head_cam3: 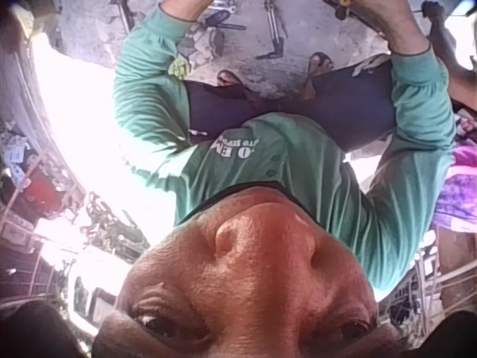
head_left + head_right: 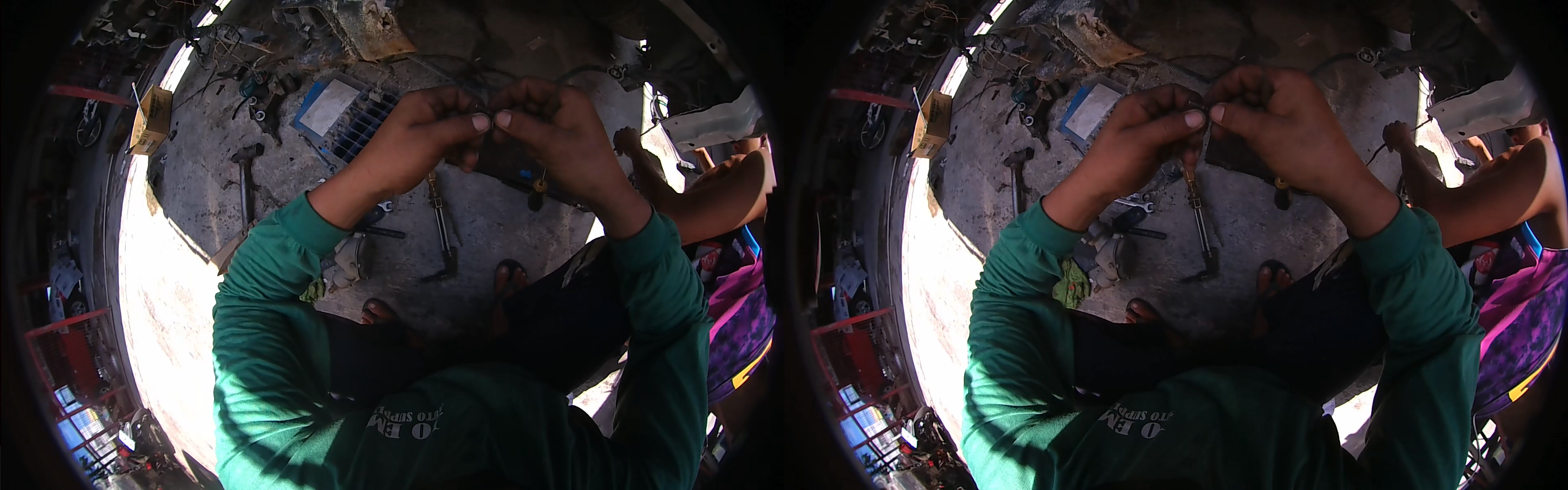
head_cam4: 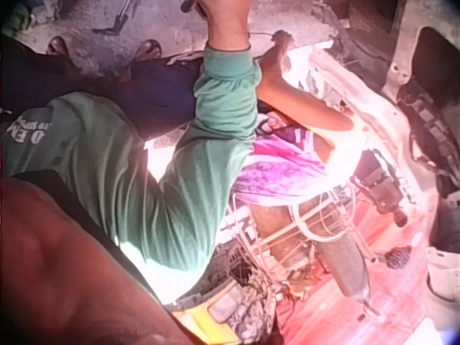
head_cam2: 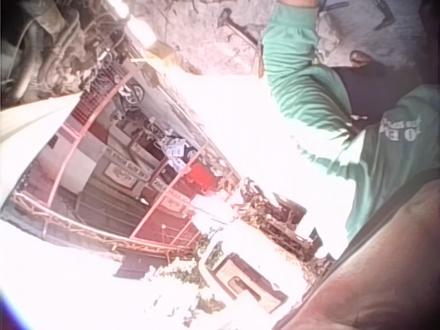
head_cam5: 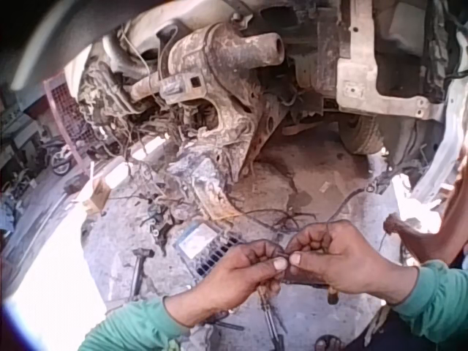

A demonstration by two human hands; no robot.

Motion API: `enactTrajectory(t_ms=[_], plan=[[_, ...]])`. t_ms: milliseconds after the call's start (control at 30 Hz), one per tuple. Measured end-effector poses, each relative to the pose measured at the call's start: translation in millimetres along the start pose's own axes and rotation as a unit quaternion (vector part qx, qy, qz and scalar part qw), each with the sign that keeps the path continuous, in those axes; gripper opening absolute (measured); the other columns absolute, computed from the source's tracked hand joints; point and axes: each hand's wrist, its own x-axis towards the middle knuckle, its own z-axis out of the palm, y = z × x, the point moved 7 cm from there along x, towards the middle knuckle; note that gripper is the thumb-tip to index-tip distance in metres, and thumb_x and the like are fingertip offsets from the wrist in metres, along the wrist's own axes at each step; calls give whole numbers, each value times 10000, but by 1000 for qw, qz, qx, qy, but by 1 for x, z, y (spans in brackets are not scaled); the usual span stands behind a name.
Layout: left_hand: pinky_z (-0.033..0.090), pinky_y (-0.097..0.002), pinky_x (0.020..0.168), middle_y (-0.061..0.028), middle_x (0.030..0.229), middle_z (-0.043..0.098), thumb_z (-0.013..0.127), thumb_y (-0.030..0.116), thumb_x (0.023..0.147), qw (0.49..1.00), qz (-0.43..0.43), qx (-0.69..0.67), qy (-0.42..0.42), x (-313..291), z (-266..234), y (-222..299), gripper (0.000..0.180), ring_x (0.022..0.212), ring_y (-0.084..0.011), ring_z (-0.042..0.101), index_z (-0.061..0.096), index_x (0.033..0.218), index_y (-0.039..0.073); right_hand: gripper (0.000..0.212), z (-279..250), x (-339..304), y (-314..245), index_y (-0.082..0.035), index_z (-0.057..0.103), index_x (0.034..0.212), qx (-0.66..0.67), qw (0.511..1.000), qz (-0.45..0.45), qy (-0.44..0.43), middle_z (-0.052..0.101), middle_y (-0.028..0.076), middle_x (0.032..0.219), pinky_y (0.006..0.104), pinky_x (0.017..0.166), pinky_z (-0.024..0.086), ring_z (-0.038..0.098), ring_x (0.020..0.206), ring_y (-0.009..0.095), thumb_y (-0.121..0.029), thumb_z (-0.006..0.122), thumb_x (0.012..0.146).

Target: The person sits on the floor and assembles a brass valve component. They insert a small metal piece into the valve body, then use a screwdriver to tighten a screw. Finally, they use a wrench to tighten the valve fitting.

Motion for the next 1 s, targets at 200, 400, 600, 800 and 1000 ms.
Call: enactTrajectory(t_ms=[200, 400, 600, 800, 1000], plan=[[541, -308, 637, -114, 943, 685, 642, 169, 980, 1000, 3, -17, 5, 0, 1, 0, 178, 718, -156, 645, 593, 1030, 5, 191, 2, -2, -5, 29, 671, 1050, 0, 1000, 15, 5, 693, 56, 876, 279, 778, 514, 656, 840, 113, -124, 657, 936], [540, -314, 652, -134, 969, 701, 628, 169, 986, 999, -1, -32, 7, 1, 0, -3, 173, 718, -162, 642, 590, 1029, 6, 196, 1, -2, -4, 25, 666, 1058, 7, 1000, 14, 2, 687, 49, 864, 276, 794, 508, 651, 851, 109, -133, 652, 944], [537, -309, 664, -140, 970, 705, 620, 166, 991, 1000, 6, -23, 16, 2, 0, -5, 167, 720, -163, 641, 590, 1027, 5, 201, 1, -2, -4, 26, 668, 1057, -4, 1000, 14, 5, 692, 48, 855, 279, 799, 507, 652, 849, 111, -141, 646, 948], [533, -297, 669, -126, 964, 706, 606, 154, 1007, 998, 36, 35, 28, 1, -1, -4, 151, 735, -151, 647, 589, 1022, 4, 193, 0, -1, -1, 7, 674, 1059, 2, 1000, 28, 11, 705, 29, 832, 244, 665, 476, 617, 730, 78, -151, 645, 950], [525, -273, 668, -91, 914, 701, 650, 145, 991, 986, 79, 138, 45, 0, -6, 4, 165, 735, -127, 657, 593, 1030, -5, 184, 0, -1, 3, -9, 667, 1058, 38, 998, 52, 17, 709, 15, 803, 209, 510, 377, 507, 582, 26, -150, 657, 941]])
